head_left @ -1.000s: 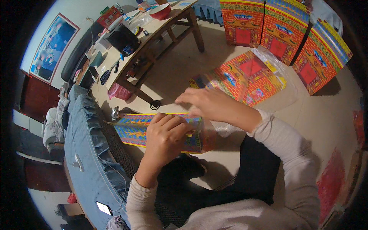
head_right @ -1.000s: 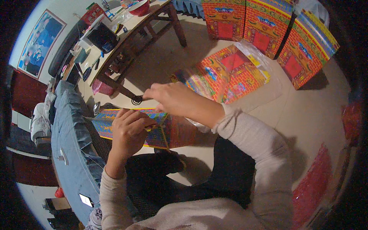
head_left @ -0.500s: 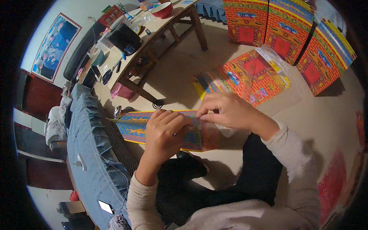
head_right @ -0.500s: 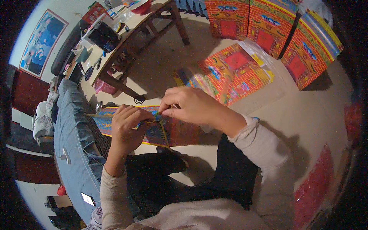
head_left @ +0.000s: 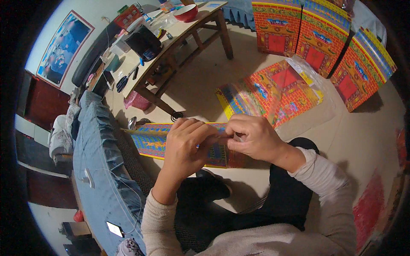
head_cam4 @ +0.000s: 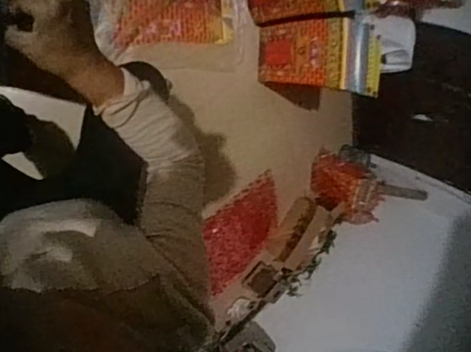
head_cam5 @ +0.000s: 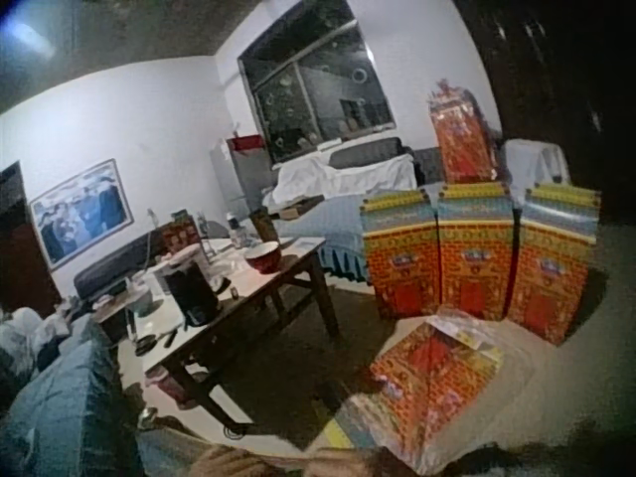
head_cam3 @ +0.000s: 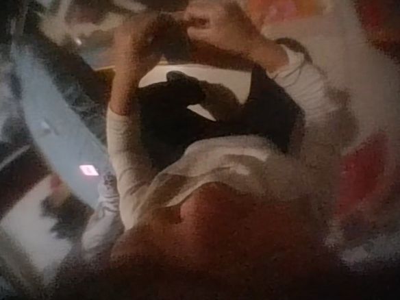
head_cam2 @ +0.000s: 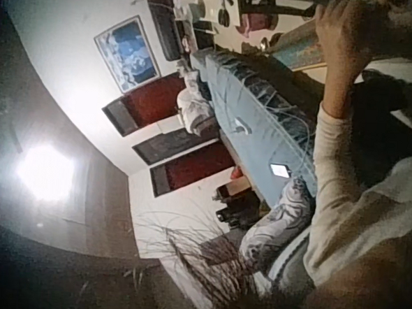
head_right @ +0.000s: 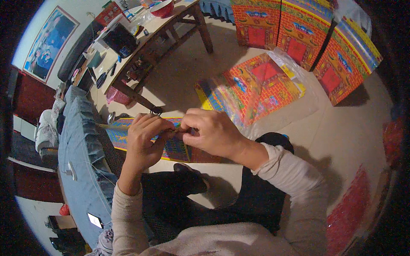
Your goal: The person sits on the floor and assembles colorful printed paper boxes by folding edges and securing them with tape. They handle multiple flat sheets, fold them into box shapes, and stack the finished boxes nearby.
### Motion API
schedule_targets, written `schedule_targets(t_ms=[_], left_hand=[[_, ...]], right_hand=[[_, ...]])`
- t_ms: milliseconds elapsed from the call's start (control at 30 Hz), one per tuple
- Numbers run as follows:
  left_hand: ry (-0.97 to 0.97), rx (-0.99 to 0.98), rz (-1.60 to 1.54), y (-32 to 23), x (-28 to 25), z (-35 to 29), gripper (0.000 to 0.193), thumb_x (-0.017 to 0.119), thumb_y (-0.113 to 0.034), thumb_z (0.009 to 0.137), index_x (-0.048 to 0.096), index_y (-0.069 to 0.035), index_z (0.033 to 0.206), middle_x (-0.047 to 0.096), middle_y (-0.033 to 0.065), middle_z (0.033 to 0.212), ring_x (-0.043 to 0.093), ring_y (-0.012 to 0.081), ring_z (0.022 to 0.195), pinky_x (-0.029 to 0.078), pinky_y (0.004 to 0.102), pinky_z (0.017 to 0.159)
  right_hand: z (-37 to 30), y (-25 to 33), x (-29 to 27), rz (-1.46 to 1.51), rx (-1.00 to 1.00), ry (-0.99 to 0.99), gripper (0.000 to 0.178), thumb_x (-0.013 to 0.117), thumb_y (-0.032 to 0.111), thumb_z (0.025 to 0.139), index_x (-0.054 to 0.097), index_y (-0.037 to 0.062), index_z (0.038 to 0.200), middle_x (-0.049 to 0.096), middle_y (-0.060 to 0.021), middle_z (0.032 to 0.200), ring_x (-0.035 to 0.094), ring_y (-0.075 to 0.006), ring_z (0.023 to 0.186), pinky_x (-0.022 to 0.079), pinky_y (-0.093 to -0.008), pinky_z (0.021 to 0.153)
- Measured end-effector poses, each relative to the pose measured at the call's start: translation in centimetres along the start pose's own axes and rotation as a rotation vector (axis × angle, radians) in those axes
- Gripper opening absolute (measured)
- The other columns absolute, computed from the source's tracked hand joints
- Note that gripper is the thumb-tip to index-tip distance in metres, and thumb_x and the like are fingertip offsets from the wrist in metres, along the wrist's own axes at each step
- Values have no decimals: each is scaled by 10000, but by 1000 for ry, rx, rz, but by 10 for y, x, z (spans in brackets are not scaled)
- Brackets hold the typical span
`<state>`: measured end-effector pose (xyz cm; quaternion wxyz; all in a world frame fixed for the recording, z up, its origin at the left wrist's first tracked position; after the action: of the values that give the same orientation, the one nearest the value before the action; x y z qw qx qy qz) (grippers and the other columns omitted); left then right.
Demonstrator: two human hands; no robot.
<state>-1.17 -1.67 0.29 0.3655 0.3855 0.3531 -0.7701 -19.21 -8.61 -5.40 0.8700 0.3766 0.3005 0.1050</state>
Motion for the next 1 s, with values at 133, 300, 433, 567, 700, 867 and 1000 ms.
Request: schedule_targets(t_ms=[133,300,433,567,700,867,1000], left_hand=[[-30,-25,-41,-2,-1,0,150,779,-80,742,678,-68,853,690,61,804,628,270,755,427,378,728],[-16,-36,-55,-3,-4,2,151,810,-104,744,696,-73,837,699,61,794,628,259,750,428,372,728],[-32,-76,-77,1,-2,0,175,845,-143,715,722,-93,829,696,42,775,627,244,759,424,373,769],[-49,-158,-38,7,-4,-4,197,870,-204,698,742,-115,818,695,19,767,620,224,804,399,375,849],[-86,-220,-14,11,-9,-7,181,855,-225,716,736,-102,776,667,29,715,622,241,806,392,398,901],[-118,-243,-68,12,-8,-12,188,852,-240,728,737,-102,780,651,31,709,615,246,791,386,400,906],[-119,-275,-76,10,-8,-13,175,842,-245,743,736,-112,781,645,29,716,609,245,781,385,396,892]], right_hand=[[-3,4,5,-41,28,-39,165,738,136,778,628,53,869,615,-111,836,654,-311,738,518,-403,631],[-10,10,12,-44,58,-144,156,739,114,788,619,52,865,627,-96,831,668,-273,712,529,-379,625],[-13,17,11,-61,90,-158,140,736,96,807,623,45,871,626,-86,820,676,-246,692,532,-360,610],[-14,15,18,30,77,-211,122,745,21,801,636,18,856,623,-92,794,632,-226,670,492,-337,597],[-13,15,20,98,128,-222,118,754,-22,799,642,3,829,617,-84,767,590,-193,660,456,-313,590],[-15,12,20,54,51,-216,111,758,-6,821,648,-1,837,612,-68,779,561,-158,655,434,-287,582],[-16,12,18,109,171,-177,128,775,97,871,677,20,900,632,-68,809,595,-148,641,468,-290,574]])
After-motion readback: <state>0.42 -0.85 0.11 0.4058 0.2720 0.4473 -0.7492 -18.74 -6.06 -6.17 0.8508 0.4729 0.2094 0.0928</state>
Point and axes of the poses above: each hand's wrist, its own z-axis towards the middle knuckle, its own x-axis out of the palm, y = z × x, the point moved 2 cm from there along z, towards the middle knuckle
